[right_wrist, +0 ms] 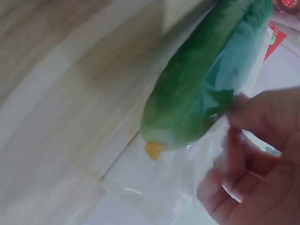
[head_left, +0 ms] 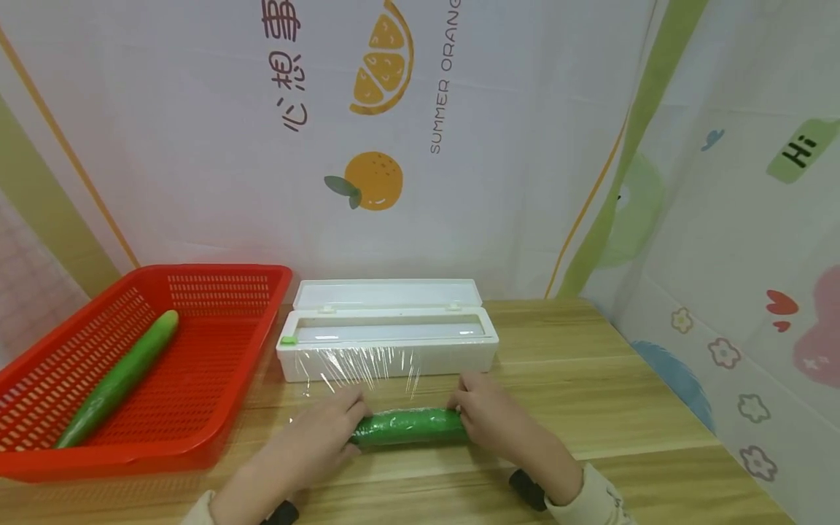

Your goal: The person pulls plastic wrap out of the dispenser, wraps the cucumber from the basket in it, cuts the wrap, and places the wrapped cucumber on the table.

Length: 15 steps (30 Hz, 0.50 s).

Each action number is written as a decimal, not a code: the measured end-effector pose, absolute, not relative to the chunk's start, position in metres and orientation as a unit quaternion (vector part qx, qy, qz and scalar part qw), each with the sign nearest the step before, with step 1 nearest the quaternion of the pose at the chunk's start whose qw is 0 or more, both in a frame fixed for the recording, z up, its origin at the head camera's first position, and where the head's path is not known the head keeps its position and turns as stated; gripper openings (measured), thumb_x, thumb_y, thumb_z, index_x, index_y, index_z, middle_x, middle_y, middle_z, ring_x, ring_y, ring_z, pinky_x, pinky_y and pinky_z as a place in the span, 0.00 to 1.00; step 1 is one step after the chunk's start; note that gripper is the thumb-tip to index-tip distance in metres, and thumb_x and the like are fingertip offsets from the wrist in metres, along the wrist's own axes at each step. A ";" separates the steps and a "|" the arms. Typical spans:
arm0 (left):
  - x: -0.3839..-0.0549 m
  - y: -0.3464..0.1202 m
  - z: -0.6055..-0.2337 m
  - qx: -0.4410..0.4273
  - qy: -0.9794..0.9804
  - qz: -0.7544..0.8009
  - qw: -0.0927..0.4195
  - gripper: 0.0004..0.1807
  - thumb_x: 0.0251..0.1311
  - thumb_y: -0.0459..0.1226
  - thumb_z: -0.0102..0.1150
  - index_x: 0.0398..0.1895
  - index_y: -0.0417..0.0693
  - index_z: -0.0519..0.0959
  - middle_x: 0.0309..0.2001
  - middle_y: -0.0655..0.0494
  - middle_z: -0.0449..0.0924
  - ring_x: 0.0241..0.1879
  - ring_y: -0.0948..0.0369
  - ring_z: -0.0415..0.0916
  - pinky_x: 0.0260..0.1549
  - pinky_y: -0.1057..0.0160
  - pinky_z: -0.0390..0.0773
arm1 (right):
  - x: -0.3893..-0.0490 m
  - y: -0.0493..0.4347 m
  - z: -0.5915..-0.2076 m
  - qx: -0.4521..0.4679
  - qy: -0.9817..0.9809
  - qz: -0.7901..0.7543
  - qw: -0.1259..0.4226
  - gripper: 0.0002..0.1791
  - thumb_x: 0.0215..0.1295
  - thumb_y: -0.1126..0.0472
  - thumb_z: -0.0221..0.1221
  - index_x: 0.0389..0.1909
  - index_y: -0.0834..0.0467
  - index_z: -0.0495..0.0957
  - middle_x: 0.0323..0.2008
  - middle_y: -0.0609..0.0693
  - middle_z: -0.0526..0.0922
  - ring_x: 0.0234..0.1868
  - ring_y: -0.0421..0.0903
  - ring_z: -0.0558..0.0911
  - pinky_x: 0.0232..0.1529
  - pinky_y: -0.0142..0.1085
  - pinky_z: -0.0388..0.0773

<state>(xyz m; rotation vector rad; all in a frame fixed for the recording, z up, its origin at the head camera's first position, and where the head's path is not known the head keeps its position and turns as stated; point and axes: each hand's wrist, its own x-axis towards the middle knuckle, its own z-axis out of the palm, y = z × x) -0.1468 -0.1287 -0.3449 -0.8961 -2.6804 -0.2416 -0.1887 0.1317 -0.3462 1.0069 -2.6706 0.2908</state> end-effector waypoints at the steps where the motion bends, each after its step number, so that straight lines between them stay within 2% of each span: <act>1: -0.147 -0.129 -0.346 -0.311 -0.934 -0.085 0.156 0.17 0.41 0.37 0.70 0.38 0.47 0.77 0.36 0.63 0.68 0.35 0.66 0.68 0.35 0.63 0.74 | -0.188 0.131 -0.345 0.345 -0.925 0.095 0.128 0.12 0.56 0.72 0.53 0.34 0.58 0.84 0.26 0.44 0.66 0.29 0.39 0.64 0.30 0.29 0.64; 6: -0.148 -0.131 -0.349 -0.313 -0.932 -0.087 0.163 0.17 0.41 0.35 0.69 0.37 0.48 0.77 0.35 0.64 0.68 0.34 0.66 0.67 0.35 0.63 0.74 | -0.185 0.129 -0.341 0.333 -0.935 0.074 0.100 0.12 0.61 0.68 0.52 0.41 0.62 0.81 0.31 0.46 0.70 0.33 0.41 0.67 0.33 0.32 0.69; 9: -0.149 -0.132 -0.349 -0.317 -0.930 -0.089 0.165 0.17 0.41 0.35 0.70 0.37 0.49 0.77 0.35 0.64 0.68 0.35 0.66 0.67 0.34 0.64 0.73 | -0.182 0.128 -0.339 0.345 -0.925 0.080 0.136 0.11 0.61 0.68 0.53 0.43 0.62 0.79 0.33 0.47 0.71 0.34 0.40 0.69 0.35 0.32 0.71; 12: -0.150 -0.132 -0.349 -0.320 -0.928 -0.090 0.169 0.17 0.41 0.34 0.69 0.37 0.49 0.77 0.36 0.64 0.68 0.34 0.66 0.66 0.33 0.64 0.73 | -0.175 0.123 -0.335 0.384 -0.898 0.085 0.199 0.08 0.57 0.69 0.55 0.38 0.60 0.78 0.33 0.45 0.72 0.34 0.39 0.71 0.35 0.28 0.73; 15: -0.150 -0.131 -0.349 -0.322 -0.927 -0.088 0.170 0.16 0.42 0.34 0.69 0.38 0.48 0.77 0.36 0.63 0.68 0.35 0.66 0.66 0.33 0.64 0.73 | -0.169 0.117 -0.333 0.419 -0.879 0.067 0.216 0.06 0.56 0.67 0.58 0.34 0.58 0.79 0.34 0.45 0.75 0.35 0.39 0.74 0.36 0.27 0.74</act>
